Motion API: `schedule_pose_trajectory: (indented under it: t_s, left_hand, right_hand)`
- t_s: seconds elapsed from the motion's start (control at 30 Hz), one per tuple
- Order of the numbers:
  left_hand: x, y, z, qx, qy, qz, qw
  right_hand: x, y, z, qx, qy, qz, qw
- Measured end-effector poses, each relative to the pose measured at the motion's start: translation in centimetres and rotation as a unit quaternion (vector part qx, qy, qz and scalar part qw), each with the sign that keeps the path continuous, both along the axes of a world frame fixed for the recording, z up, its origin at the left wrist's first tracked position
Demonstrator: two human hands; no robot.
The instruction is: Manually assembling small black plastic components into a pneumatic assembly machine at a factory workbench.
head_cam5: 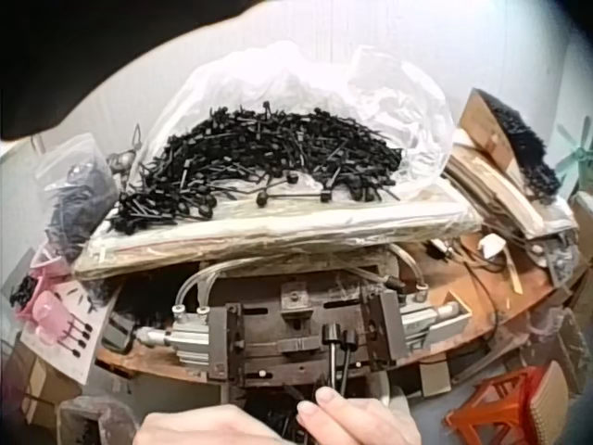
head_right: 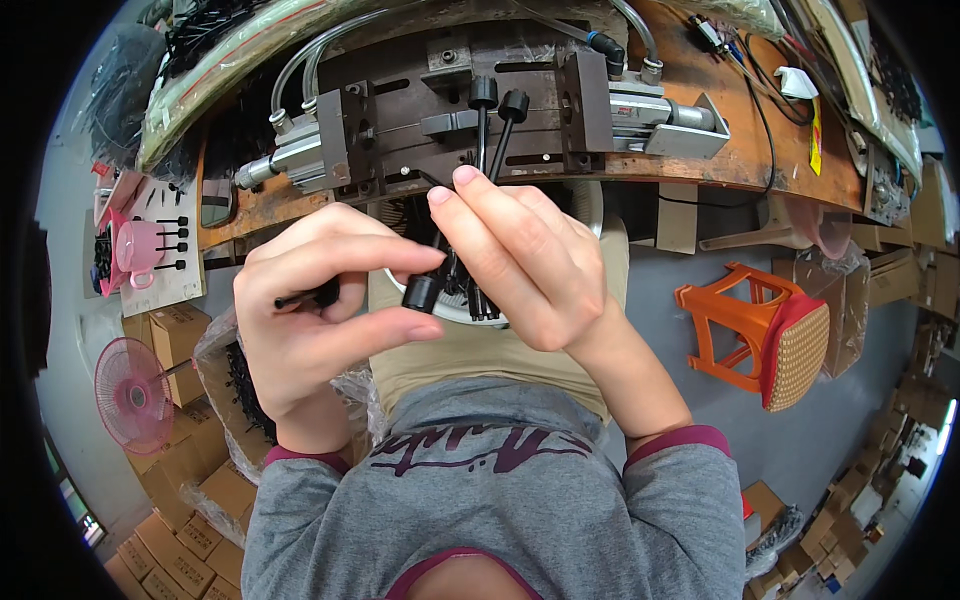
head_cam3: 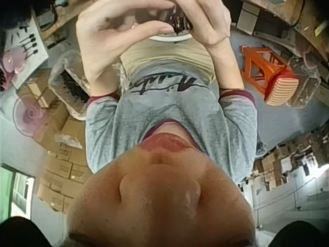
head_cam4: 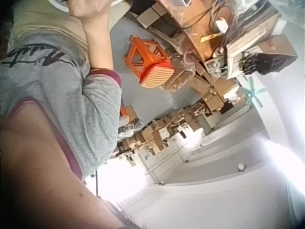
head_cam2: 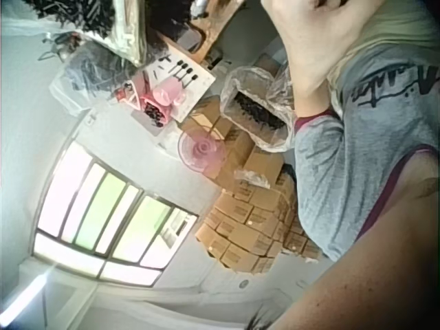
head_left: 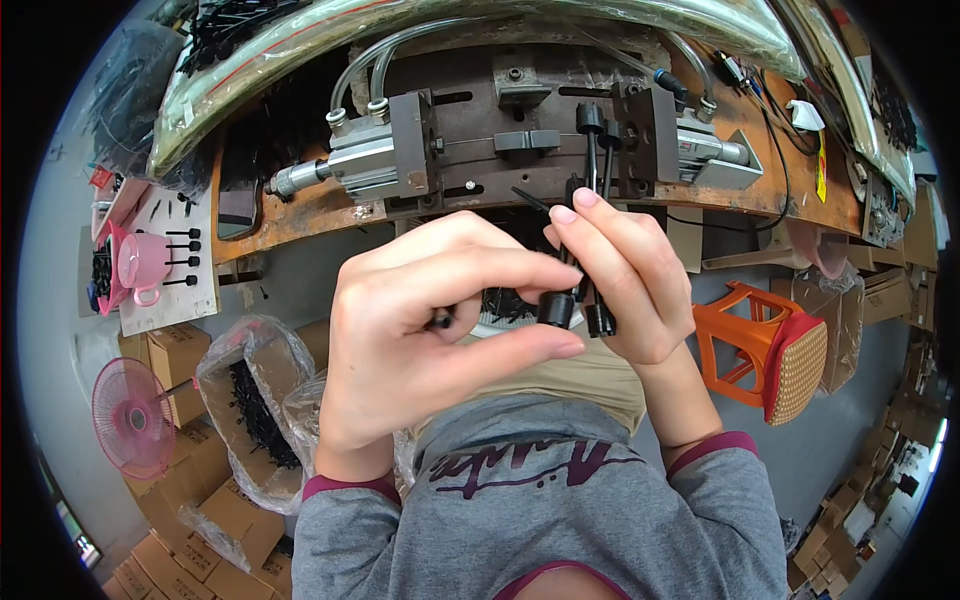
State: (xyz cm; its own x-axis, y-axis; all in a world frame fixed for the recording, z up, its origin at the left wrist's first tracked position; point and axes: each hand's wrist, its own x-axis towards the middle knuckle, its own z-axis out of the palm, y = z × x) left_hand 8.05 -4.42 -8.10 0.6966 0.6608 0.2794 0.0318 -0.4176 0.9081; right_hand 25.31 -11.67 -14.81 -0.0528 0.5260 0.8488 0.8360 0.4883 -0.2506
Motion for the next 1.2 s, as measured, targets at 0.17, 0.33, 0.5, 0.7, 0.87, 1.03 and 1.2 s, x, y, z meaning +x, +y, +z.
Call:
schedule_pose_trajectory:
  t_s: [0.17, 0.33, 0.5, 0.7, 0.87, 1.03, 1.2]
  left_hand:
    - [-0.9, 0.3, -2.0, 0.034, -0.037, 0.024, 0.998]
    - [1.4, 0.8, -6.2, 0.258, 0.06, 0.112, 0.958]
    - [2.8, 1.6, -8.9, 0.373, 0.092, 0.129, 0.914]
    - [3.9, 1.6, -9.1, 0.4, 0.134, 0.146, 0.895]
    - [4.1, 2.1, -8.7, 0.381, 0.128, 0.143, 0.904]
    - [4.4, 2.1, -8.8, 0.366, 0.115, 0.145, 0.912]
    - [4.3, 2.2, -8.9, 0.378, 0.102, 0.137, 0.91]
  right_hand:
    - [0.9, -0.2, 0.4, 0.004, 0.07, -0.051, 0.996]
    - [1.3, -0.5, 1.3, -0.057, 0.474, 0.016, 0.878]
    - [1.6, -1.3, 1.5, -0.066, 0.531, 0.042, 0.844]
    - [1.9, -1.8, 1.3, -0.062, 0.534, 0.042, 0.842]
    - [2.2, -2.1, 1.2, -0.078, 0.568, 0.057, 0.818]
    - [2.9, -2.4, 1.4, -0.117, 0.666, 0.126, 0.726]
    - [3.8, -2.3, 0.5, -0.138, 0.738, 0.21, 0.626]
